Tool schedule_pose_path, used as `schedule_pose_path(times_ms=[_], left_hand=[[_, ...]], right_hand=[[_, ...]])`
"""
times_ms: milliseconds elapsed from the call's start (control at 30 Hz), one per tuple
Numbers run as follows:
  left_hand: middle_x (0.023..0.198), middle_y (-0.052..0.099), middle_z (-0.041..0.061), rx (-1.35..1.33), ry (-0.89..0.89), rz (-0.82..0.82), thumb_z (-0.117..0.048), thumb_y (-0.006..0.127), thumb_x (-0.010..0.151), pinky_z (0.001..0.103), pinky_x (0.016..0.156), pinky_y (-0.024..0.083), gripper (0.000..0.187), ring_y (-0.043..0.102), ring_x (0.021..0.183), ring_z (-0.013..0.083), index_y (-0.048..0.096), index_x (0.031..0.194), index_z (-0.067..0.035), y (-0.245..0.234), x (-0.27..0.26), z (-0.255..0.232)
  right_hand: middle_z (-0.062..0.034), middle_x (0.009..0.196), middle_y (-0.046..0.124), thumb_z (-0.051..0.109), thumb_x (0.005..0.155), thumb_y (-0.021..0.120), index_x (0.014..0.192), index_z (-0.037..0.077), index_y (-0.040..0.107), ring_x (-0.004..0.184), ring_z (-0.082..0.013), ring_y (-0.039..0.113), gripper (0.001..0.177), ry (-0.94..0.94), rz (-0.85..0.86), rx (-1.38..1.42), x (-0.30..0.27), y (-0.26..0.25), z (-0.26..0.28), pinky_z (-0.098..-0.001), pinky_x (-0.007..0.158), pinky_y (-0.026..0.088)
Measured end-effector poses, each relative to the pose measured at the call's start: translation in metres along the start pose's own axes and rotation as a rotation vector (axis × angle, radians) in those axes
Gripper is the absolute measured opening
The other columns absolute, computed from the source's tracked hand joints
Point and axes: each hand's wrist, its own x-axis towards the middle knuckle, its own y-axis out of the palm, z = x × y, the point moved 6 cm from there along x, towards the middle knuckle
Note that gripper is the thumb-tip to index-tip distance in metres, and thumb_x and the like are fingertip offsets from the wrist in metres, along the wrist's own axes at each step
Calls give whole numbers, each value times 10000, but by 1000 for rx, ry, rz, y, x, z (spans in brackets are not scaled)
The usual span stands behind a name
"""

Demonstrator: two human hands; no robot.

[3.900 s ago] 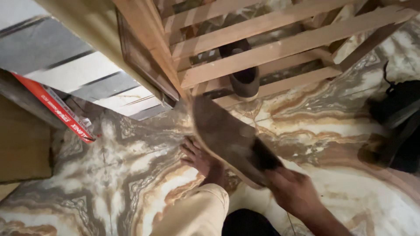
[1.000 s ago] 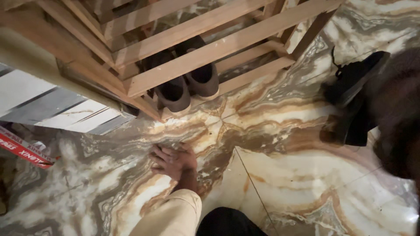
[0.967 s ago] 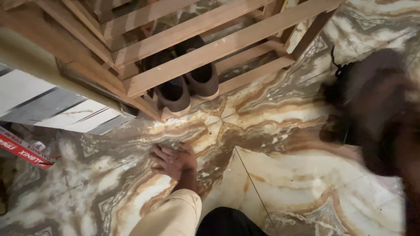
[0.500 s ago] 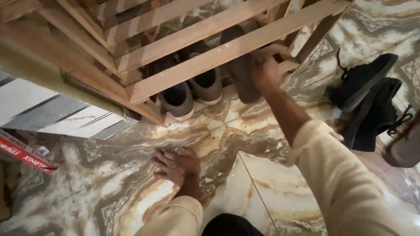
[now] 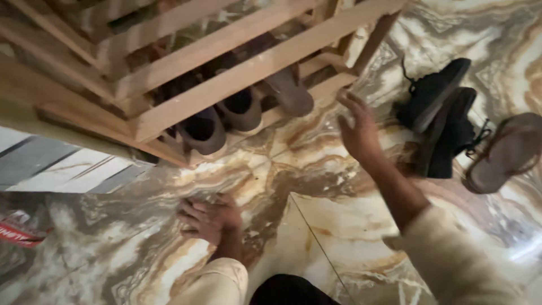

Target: The person removes various shoes and sandals from a wooden shoe rack and places them on the floor. They then pick up the footwear from the floor and place them back onto the rack, repeating this process for multiple pairs.

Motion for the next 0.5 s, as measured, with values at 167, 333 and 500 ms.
schedule_pose_path(times_ms=[167, 333, 500], left_hand=[[1717, 230, 133, -31, 19, 13, -627, 364, 924, 749, 1154, 148, 944, 189, 1559, 469, 313, 1601, 29, 8, 1, 4], [1731, 249, 174, -9, 81, -94, -612, 350, 990, 770, 1134, 182, 906, 221, 1555, 490, 324, 1608, 51, 4, -3, -1], [1714, 287, 191, -19, 77, -118, -594, 357, 996, 781, 1114, 211, 874, 266, 1531, 496, 356, 1591, 46, 6, -4, 0]], right_hand=[[-214, 1364, 618, -14, 950, 717, 1293, 7, 651, 1328, -391, 576, 350, 82, -343, -344, -100, -160, -65, -457, 1154, 461], [-297, 1378, 548, 238, 989, 786, 1280, -37, 608, 1375, -487, 495, 439, 424, -349, -756, -181, -255, -190, -535, 1200, 389], [-360, 1283, 553, 662, 841, 845, 1351, -95, 519, 1237, -574, 492, 969, 943, -112, -690, -212, -242, -292, -617, 1050, 381]])
